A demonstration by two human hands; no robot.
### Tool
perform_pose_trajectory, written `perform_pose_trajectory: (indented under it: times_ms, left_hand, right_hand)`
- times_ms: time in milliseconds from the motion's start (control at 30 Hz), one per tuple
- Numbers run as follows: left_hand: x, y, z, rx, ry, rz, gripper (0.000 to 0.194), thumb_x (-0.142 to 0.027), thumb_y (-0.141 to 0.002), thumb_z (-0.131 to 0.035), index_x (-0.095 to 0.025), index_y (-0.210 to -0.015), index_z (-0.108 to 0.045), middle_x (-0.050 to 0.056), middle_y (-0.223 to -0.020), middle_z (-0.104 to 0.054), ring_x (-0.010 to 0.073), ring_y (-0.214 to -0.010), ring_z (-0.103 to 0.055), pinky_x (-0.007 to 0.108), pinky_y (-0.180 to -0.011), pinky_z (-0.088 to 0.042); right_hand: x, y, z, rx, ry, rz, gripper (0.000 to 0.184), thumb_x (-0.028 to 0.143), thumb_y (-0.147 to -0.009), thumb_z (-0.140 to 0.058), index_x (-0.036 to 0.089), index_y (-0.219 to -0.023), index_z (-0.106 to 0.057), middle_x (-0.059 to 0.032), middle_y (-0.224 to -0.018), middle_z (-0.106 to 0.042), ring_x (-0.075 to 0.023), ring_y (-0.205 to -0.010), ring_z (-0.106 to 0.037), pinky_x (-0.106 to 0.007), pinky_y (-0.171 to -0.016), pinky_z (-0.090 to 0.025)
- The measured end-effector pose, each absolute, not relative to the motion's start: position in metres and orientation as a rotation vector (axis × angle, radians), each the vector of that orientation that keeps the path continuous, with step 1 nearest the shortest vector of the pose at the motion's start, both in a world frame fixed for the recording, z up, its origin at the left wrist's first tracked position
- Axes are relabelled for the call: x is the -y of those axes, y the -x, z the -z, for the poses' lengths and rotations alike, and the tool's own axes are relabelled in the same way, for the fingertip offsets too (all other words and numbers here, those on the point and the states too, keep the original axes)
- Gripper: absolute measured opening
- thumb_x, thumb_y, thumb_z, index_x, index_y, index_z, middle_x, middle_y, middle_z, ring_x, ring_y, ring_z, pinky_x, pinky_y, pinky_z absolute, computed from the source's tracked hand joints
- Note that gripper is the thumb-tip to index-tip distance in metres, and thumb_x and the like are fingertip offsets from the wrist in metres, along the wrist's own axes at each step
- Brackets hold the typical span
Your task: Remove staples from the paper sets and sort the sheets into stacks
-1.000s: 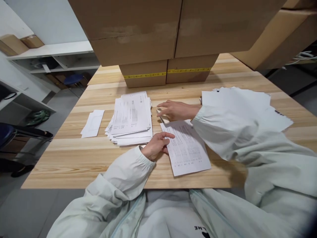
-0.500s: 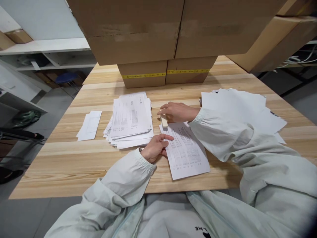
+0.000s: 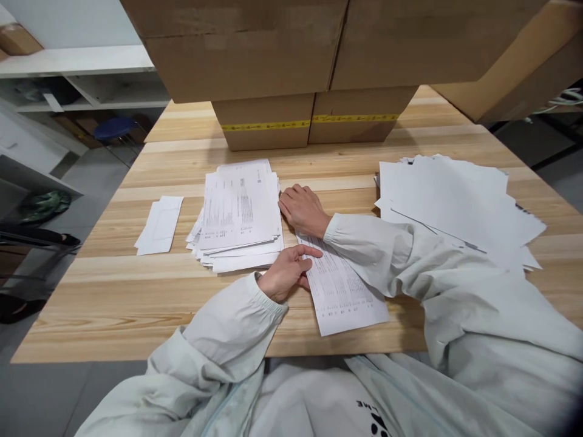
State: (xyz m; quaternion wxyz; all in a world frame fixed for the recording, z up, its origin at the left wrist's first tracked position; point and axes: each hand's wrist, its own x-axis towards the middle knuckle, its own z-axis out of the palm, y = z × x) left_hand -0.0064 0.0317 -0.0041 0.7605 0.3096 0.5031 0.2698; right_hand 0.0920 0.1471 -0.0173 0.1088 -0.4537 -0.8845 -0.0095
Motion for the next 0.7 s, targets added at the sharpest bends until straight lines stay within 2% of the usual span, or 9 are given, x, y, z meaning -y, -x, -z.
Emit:
perform_pose_trajectory:
  times_ms: [167, 267, 400, 467, 567, 700]
  left_hand:
    - [-0.032, 0.003, 0.002, -1.119, -0.69, -0.589, 0.023, 0.002, -0.08, -0.048, -0.011, -0.093, -0.061, -0.002, -0.061, -0.061, 0.0088, -0.047, -0.057, 0.019, -0.042, -0.051]
    - [-0.031, 0.003, -0.002, -1.138, -0.732, -0.575, 0.023, 0.002, -0.082, -0.045, -0.012, -0.094, -0.06, -0.003, -0.06, -0.059, 0.0081, -0.047, -0.056, 0.019, -0.043, -0.05]
    - [-0.022, 0.01, -0.001, -1.12, -0.802, -0.549, 0.018, -0.002, -0.081, -0.048, -0.013, -0.089, -0.06, -0.007, -0.051, -0.049, 0.0066, -0.042, -0.048, 0.016, -0.041, -0.042]
    - [-0.015, 0.014, 0.001, -1.083, -0.851, -0.536, 0.012, -0.007, -0.079, -0.053, -0.014, -0.086, -0.06, -0.008, -0.05, -0.046, 0.0057, -0.042, -0.044, 0.015, -0.041, -0.036]
    - [-0.006, 0.021, 0.006, -1.02, -0.976, -0.547, 0.006, -0.018, -0.08, -0.058, -0.014, -0.082, -0.062, -0.006, -0.055, -0.048, 0.0053, -0.046, -0.042, 0.016, -0.044, -0.034]
    - [0.001, 0.024, 0.011, -0.947, -1.171, -0.595, 0.014, -0.028, -0.084, -0.058, -0.015, -0.082, -0.064, -0.005, -0.058, -0.046, 0.006, -0.05, -0.038, 0.018, -0.048, -0.032]
  right_hand:
    - [-0.149, -0.089, 0.017, 2.574, 1.326, 0.042, 0.041, 0.027, -0.105, -0.032, 0.01, -0.102, -0.069, -0.0174, -0.111, -0.069, -0.0308, -0.105, -0.052, -0.044, -0.09, -0.035]
    - [-0.148, -0.1, 0.002, 2.436, 1.277, -0.016, 0.037, 0.028, -0.104, -0.036, 0.011, -0.11, -0.069, -0.0161, -0.119, -0.069, -0.0306, -0.111, -0.054, -0.045, -0.094, -0.038]
    - [-0.114, -0.159, -0.03, 2.104, 1.146, -0.085, 0.03, 0.033, -0.1, -0.046, 0.018, -0.114, -0.068, -0.011, -0.12, -0.07, -0.0265, -0.115, -0.059, -0.045, -0.103, -0.043]
    - [-0.078, -0.199, -0.037, 1.891, 1.231, -0.174, 0.028, 0.04, -0.098, -0.052, 0.022, -0.111, -0.069, -0.0088, -0.114, -0.072, -0.0243, -0.106, -0.064, -0.043, -0.096, -0.05]
    - [-0.011, -0.245, -0.025, 1.458, 1.58, -0.43, 0.035, 0.053, -0.094, -0.057, 0.023, -0.103, -0.072, -0.008, -0.103, -0.074, -0.0217, -0.089, -0.069, -0.039, -0.082, -0.056]
    - [0.056, -0.249, 0.009, 1.05, 1.61, -1.191, 0.055, 0.069, -0.087, -0.057, 0.02, -0.109, -0.071, -0.0099, -0.093, -0.076, -0.0226, -0.078, -0.072, -0.035, -0.066, -0.059]
